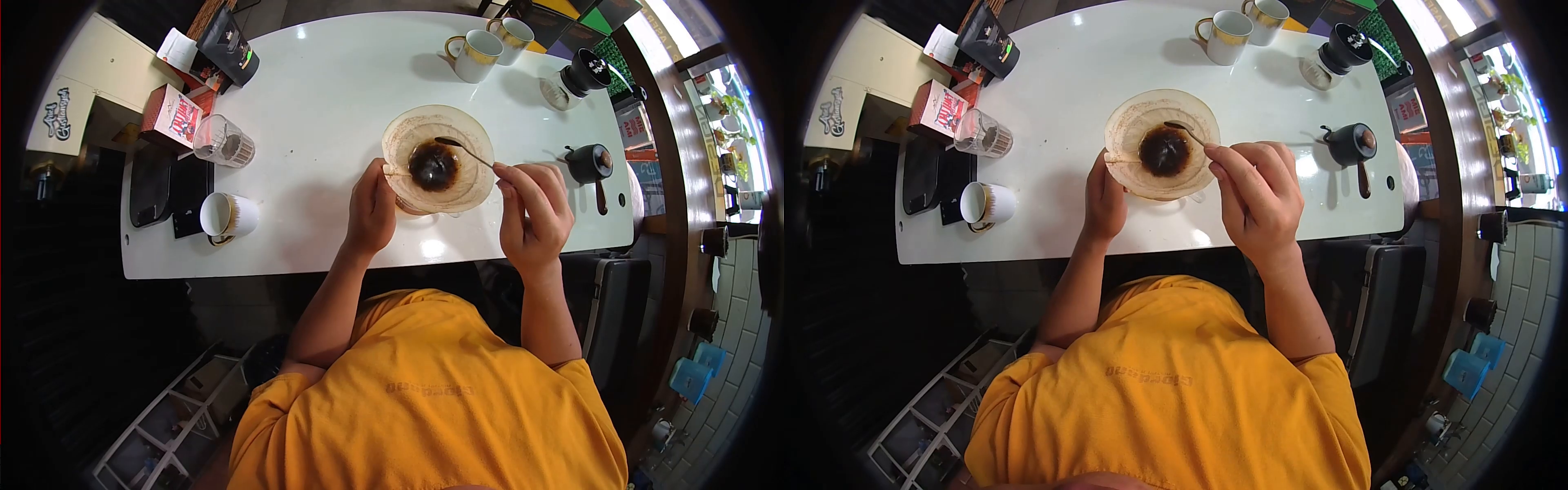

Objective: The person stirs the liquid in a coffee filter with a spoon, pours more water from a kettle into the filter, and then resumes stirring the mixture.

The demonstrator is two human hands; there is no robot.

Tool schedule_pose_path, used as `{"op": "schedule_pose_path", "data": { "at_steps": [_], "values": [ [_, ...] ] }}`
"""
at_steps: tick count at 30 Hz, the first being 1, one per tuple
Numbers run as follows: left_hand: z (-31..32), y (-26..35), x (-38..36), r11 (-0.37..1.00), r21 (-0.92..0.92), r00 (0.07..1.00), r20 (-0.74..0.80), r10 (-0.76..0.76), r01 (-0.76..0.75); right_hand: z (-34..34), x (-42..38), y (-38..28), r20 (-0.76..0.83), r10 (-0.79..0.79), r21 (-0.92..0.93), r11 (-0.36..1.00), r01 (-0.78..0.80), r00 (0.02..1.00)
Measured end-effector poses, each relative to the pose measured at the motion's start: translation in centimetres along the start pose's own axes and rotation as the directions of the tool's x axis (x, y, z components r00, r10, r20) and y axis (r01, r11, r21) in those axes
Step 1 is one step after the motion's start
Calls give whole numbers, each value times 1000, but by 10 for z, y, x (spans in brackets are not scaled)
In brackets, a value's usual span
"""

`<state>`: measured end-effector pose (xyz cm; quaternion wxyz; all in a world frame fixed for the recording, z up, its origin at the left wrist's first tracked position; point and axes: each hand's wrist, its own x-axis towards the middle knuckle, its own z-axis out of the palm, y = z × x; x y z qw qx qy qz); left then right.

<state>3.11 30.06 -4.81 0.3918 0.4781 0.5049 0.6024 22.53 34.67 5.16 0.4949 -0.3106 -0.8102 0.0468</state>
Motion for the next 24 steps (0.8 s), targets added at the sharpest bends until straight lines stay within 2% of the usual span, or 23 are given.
{"op": "schedule_pose_path", "data": {
  "at_steps": [4, 9, 13, 15, 18, 24],
  "values": [
    [1, 1, -1, 1000, -14, 1000, -10, 9, -9, 2, -5, -1, 38, 22, -1, 1000, -22, 999],
    [0, -1, -8, 1000, -4, 1000, -18, -10, 10, 3, -18, -7, 112, 126, 43, 990, -131, 986],
    [2, -2, -7, 1000, -24, 999, -34, 7, -7, 0, -17, -12, 140, 123, 70, 989, -134, 982],
    [2, -2, -7, 999, -38, 1000, -26, 13, -14, -3, -17, -13, 66, 40, 112, 993, -47, 997],
    [2, 0, -1, 998, -49, 999, -17, 33, -33, -2, -16, -11, 14, 11, 143, 990, -13, 1000],
    [2, 1, 0, 999, -28, 1000, -14, 27, -27, 3, -14, -11, 79, 51, 77, 995, -57, 996]
  ]
}}
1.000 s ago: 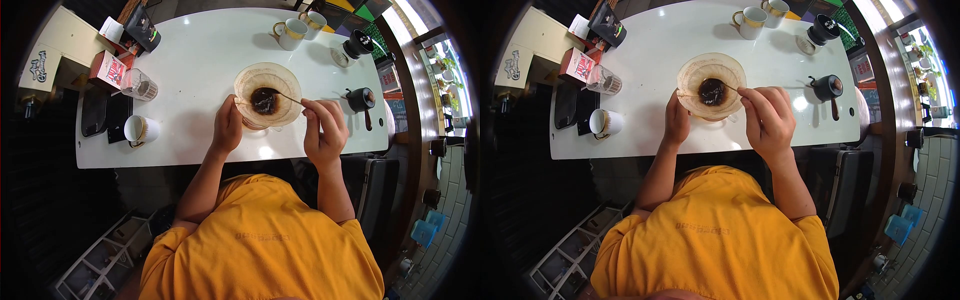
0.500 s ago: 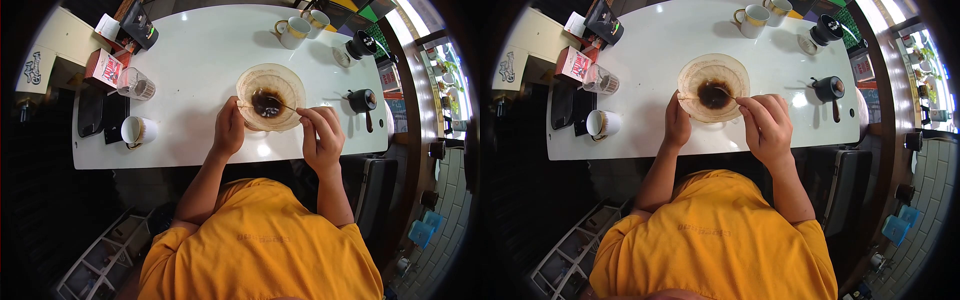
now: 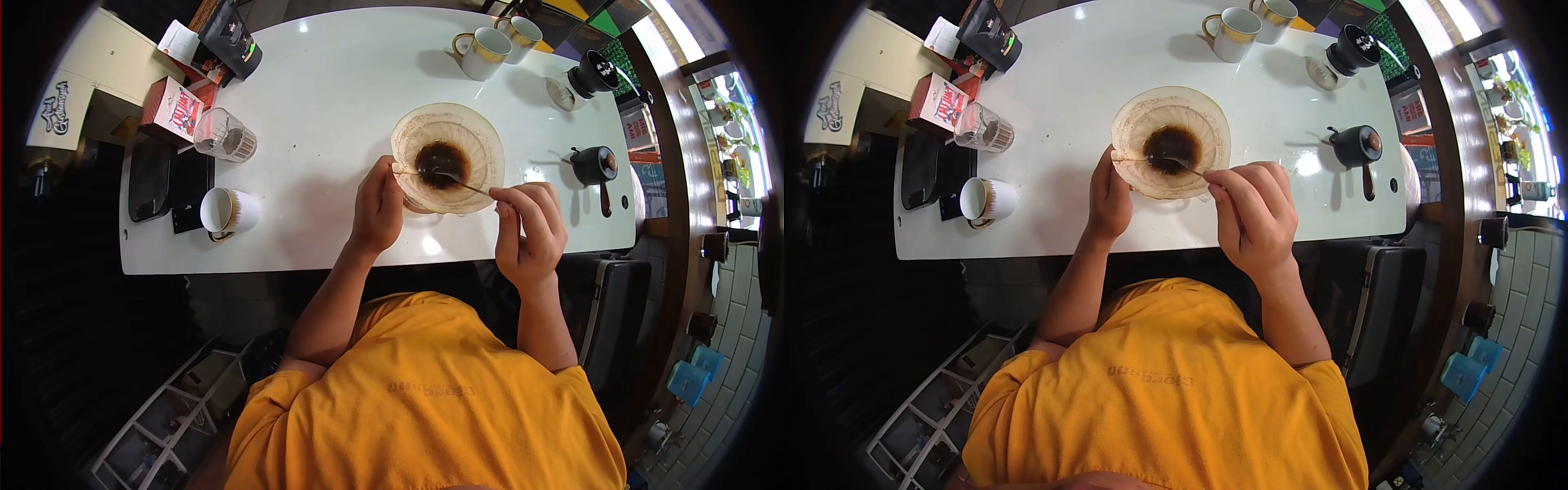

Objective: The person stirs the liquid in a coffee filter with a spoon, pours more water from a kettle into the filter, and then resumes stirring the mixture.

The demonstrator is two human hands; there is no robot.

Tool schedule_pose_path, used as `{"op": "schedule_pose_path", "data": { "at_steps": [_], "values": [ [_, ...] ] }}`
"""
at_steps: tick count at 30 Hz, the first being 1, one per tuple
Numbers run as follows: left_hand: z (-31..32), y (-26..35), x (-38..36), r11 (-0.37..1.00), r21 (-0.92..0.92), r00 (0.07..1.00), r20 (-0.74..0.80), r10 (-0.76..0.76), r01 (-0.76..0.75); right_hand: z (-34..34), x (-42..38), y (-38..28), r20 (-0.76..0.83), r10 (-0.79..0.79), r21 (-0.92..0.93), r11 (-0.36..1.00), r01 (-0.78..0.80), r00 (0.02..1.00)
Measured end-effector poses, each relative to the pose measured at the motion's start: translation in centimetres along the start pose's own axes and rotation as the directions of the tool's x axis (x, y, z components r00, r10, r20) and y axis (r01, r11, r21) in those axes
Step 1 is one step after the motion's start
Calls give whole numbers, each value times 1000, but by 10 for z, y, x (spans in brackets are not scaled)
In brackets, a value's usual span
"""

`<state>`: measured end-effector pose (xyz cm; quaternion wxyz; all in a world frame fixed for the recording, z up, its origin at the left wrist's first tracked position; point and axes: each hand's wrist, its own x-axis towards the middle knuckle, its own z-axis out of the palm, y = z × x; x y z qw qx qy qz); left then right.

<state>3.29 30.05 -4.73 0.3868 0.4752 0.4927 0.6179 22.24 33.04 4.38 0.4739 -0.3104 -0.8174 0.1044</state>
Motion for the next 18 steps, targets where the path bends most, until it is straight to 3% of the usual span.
{"op": "schedule_pose_path", "data": {
  "at_steps": [8, 18],
  "values": [
    [-2, 2, 0, 998, 57, 1000, 12, 20, -21, 7, 3, 5, 7, -4, -93, 996, 4, 1000],
    [-1, 2, 1, 998, 59, 1000, 27, 9, -10, 1, 12, 7, -103, -65, -88, 995, 56, 993]
  ]
}}
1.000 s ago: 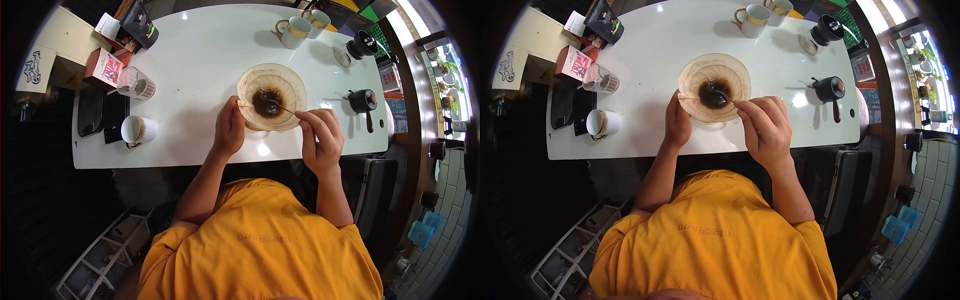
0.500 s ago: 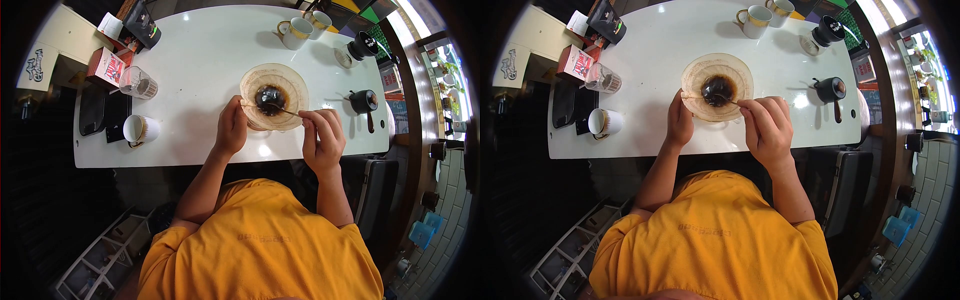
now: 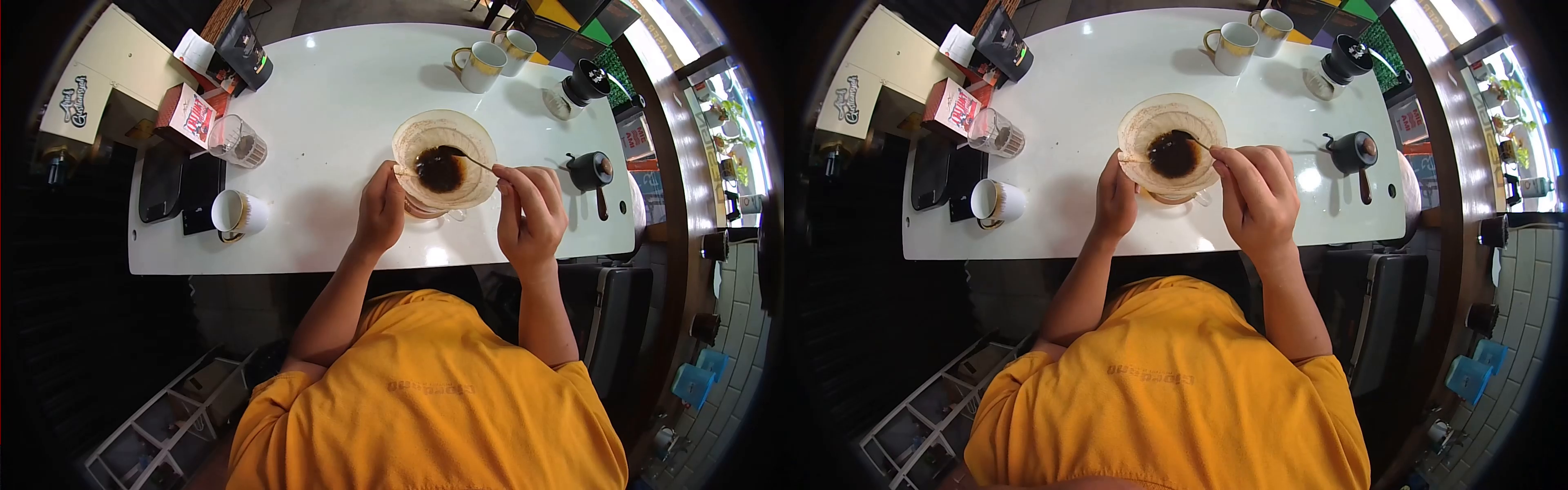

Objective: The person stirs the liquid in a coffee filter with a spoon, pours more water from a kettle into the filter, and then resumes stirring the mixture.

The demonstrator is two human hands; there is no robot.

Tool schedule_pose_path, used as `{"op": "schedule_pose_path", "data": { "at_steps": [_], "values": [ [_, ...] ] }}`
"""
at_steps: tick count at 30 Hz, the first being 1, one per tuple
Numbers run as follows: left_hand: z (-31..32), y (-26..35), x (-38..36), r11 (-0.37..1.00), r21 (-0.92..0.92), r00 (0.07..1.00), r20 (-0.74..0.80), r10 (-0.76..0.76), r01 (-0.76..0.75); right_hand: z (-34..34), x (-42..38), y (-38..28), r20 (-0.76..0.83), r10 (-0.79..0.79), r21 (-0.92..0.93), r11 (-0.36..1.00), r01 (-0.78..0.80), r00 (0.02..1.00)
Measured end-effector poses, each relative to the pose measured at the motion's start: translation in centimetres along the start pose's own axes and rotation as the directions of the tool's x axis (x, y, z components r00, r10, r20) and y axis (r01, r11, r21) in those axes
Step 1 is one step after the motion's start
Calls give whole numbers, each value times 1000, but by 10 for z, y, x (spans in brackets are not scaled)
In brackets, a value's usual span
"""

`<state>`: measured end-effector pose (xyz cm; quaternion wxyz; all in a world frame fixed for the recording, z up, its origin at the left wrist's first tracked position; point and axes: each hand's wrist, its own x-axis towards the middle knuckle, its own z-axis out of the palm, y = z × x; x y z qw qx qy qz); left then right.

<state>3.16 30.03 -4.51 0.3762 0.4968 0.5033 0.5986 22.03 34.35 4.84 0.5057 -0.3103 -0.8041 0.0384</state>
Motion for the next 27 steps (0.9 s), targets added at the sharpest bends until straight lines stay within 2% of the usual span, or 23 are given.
{"op": "schedule_pose_path", "data": {
  "at_steps": [5, 7, 11, 13, 16, 27],
  "values": [
    [1, -2, 0, 1000, 2, 1000, -13, -14, 14, 3, -4, 5, 21, 14, -11, 1000, -13, 1000],
    [1, -2, 0, 1000, 10, 1000, -17, -11, 11, 6, -7, 5, 22, 109, 47, 993, -110, 994],
    [1, -4, 0, 1000, 21, 1000, -20, -9, 10, 7, -12, 5, 22, 193, 89, 977, -194, 981],
    [2, -6, 0, 1000, 2, 999, -28, -21, 21, 7, -15, 5, 23, 313, 148, 938, -313, 950],
    [2, -4, 0, 999, -1, 999, -34, -37, 37, 6, -19, 7, 53, 355, 195, 913, -359, 933],
    [3, -6, 0, 998, -31, 998, -49, -50, 48, 1, -34, -1, 52, 379, 266, 887, -379, 924]
  ]
}}
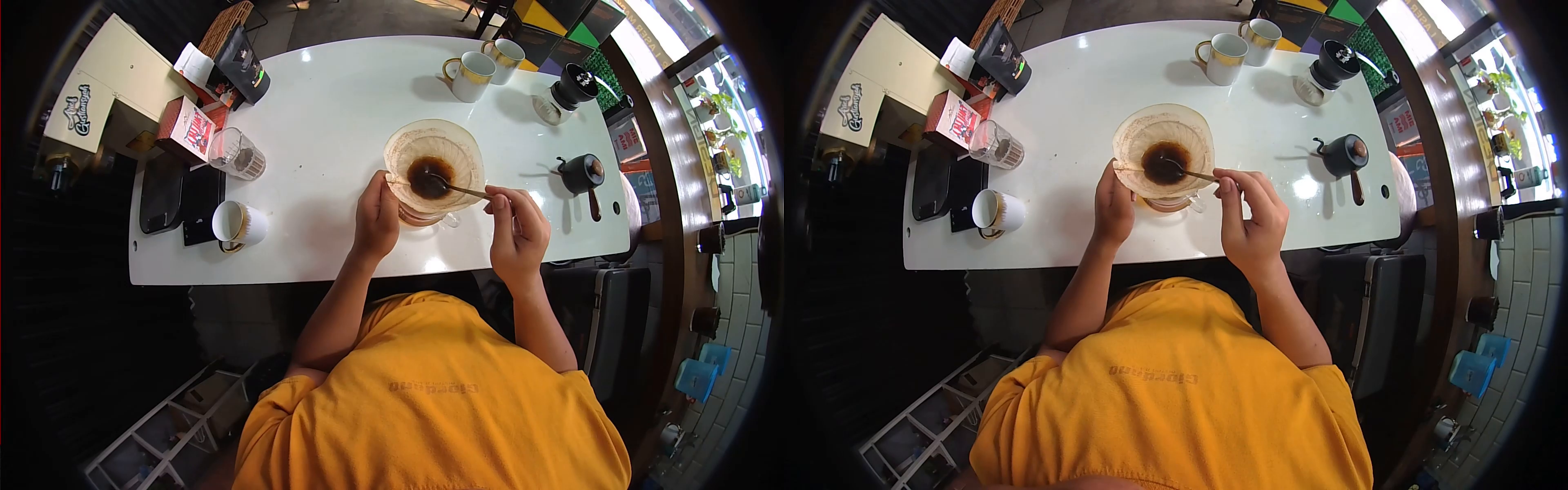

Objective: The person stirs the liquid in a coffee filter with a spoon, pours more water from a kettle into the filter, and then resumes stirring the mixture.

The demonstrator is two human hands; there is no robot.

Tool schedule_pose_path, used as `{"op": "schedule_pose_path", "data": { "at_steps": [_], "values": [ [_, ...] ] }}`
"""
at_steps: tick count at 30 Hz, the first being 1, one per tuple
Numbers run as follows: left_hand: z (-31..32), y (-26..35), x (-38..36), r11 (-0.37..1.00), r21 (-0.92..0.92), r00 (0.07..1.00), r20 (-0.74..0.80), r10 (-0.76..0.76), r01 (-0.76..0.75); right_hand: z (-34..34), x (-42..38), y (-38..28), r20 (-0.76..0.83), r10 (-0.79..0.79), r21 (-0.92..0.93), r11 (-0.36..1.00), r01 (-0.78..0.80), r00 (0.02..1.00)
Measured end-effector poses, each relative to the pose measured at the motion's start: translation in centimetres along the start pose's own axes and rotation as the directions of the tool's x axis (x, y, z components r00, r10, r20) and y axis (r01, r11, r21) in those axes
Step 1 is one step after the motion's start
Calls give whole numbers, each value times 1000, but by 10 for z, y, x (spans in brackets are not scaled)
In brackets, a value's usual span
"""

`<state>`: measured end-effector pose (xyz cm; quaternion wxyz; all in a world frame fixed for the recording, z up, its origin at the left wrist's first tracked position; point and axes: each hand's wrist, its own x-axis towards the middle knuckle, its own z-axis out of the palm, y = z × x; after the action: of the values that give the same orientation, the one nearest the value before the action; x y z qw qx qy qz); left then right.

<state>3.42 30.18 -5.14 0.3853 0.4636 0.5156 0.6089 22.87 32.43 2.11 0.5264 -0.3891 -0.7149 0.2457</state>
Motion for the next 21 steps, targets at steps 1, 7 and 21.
{"op": "schedule_pose_path", "data": {
  "at_steps": [1, 7, 21],
  "values": [
    [0, -1, 0, 1000, -3, 1000, 1, 0, 0, -1, -1, 0, -3, -4, 11, 1000, 5, 1000],
    [0, 0, 1, 1000, 7, 1000, 18, 10, -10, -5, -5, -4, 13, -76, 32, 997, 76, 997],
    [-1, -2, 1, 997, -79, 999, 40, 1, 2, -10, 2, -19, 28, -348, -61, 935, 349, 937]
  ]
}}
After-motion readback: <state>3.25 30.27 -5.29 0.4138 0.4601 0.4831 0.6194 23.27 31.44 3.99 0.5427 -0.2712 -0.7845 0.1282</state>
